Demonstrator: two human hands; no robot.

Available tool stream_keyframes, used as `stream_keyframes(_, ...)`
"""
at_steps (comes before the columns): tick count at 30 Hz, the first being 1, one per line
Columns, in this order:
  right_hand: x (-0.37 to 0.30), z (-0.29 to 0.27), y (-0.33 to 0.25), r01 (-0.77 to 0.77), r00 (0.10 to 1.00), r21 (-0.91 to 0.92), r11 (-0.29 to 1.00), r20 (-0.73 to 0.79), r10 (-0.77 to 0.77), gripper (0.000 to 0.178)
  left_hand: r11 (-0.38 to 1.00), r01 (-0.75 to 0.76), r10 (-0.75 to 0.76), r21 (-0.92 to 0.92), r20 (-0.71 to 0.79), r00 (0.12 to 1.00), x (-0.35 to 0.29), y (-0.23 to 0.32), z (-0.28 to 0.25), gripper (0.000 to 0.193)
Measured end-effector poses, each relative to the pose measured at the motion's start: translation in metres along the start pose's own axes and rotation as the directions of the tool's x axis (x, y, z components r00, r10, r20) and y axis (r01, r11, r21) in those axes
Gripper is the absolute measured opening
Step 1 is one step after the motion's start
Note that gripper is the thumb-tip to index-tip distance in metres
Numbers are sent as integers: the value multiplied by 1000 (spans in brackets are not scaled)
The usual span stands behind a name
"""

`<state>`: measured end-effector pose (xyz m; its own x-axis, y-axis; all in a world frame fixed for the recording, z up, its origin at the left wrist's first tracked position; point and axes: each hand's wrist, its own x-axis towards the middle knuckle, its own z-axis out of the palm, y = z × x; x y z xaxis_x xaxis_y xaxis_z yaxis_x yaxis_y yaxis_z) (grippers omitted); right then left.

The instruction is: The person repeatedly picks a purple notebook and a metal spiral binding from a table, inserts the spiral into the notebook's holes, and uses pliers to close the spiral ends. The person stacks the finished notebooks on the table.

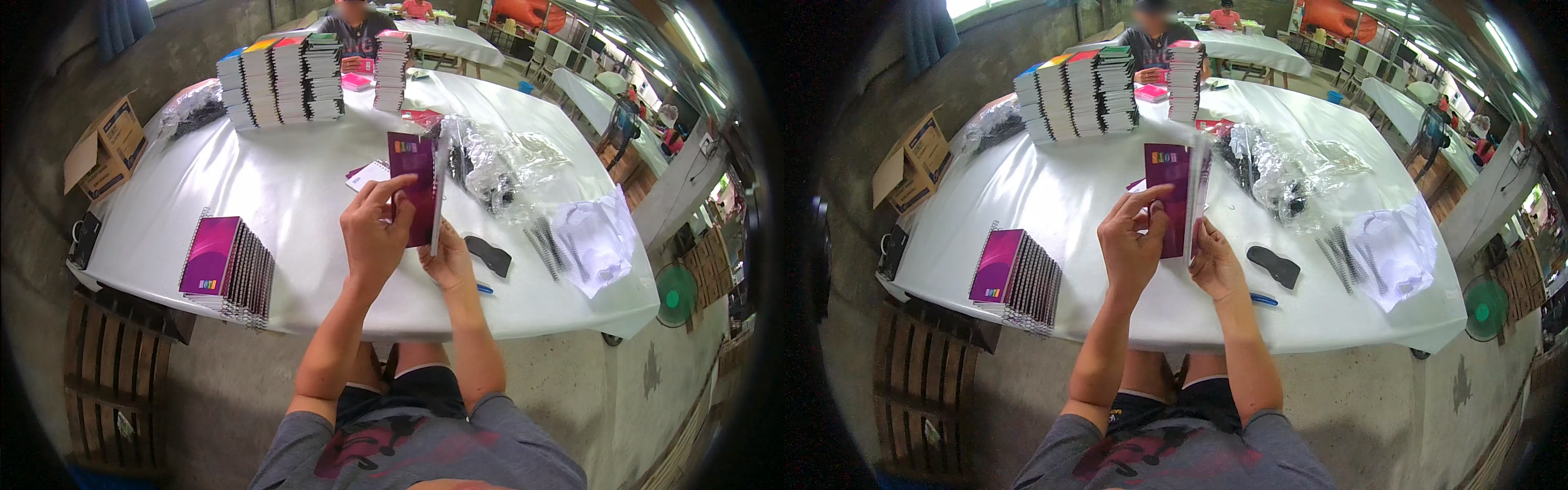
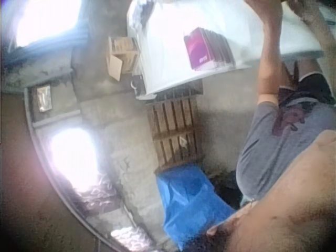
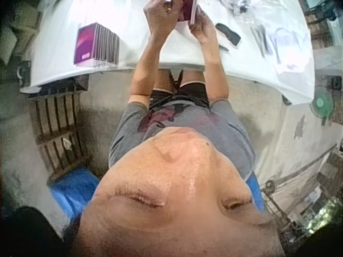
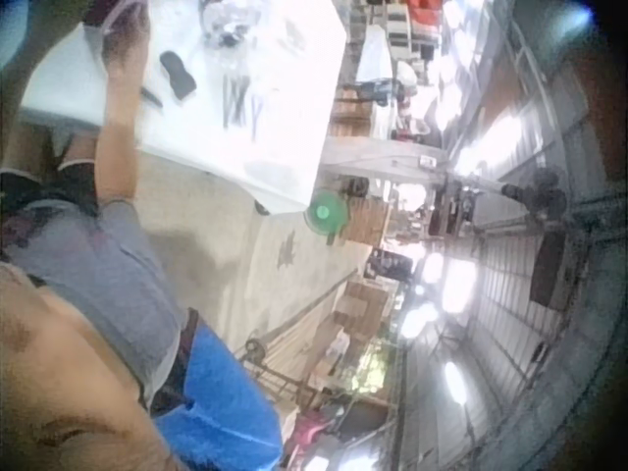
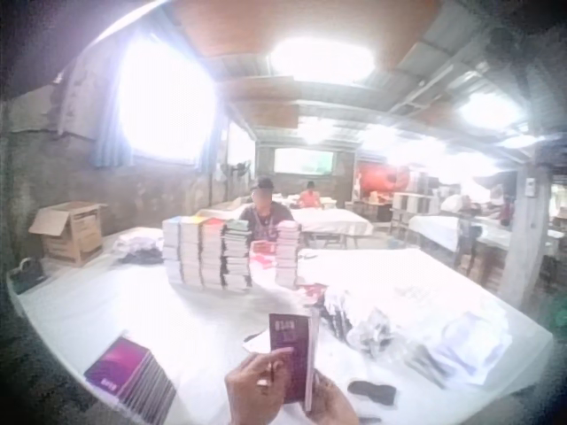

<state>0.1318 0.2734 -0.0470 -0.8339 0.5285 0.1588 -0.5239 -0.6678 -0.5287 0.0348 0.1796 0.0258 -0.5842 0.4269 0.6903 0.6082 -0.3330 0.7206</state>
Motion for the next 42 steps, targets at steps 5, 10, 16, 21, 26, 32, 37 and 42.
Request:
stream_keyframes(5,6,-12,6,-24,998,41,999,-55,26,28,926,-178,184,332,12,983,2,3,6,40)
stream_keyframes(10,4,-41,-8,78,953,41,996,-296,-63,23,927,-108,146,359,-81,986,12,-10,4,35)
stream_keyframes(16,3,-43,-37,212,962,70,975,-192,-195,12,889,180,-158,421,-86,984,15,-69,14,35)
stream_keyframes(21,25,-41,-29,61,865,-608,791,-363,-346,13,576,263,-424,774,8,906,0,-82,17,29)
stream_keyframes(26,27,-34,-37,-100,910,-589,802,-380,-165,23,617,213,-348,758,20,937,-6,-92,25,32)
stream_keyframes(32,13,-11,-45,125,866,-635,762,-305,-396,23,591,163,-402,790,113,909,0,-80,24,23)
stream_keyframes(37,-31,22,-55,220,809,-794,567,-177,-561,21,854,293,-257,430,-140,956,7,-101,0,32)
stream_keyframes(42,-87,14,-18,79,885,-993,87,29,-464,14,984,-28,60,178,-175,983,-39,-47,-50,51)
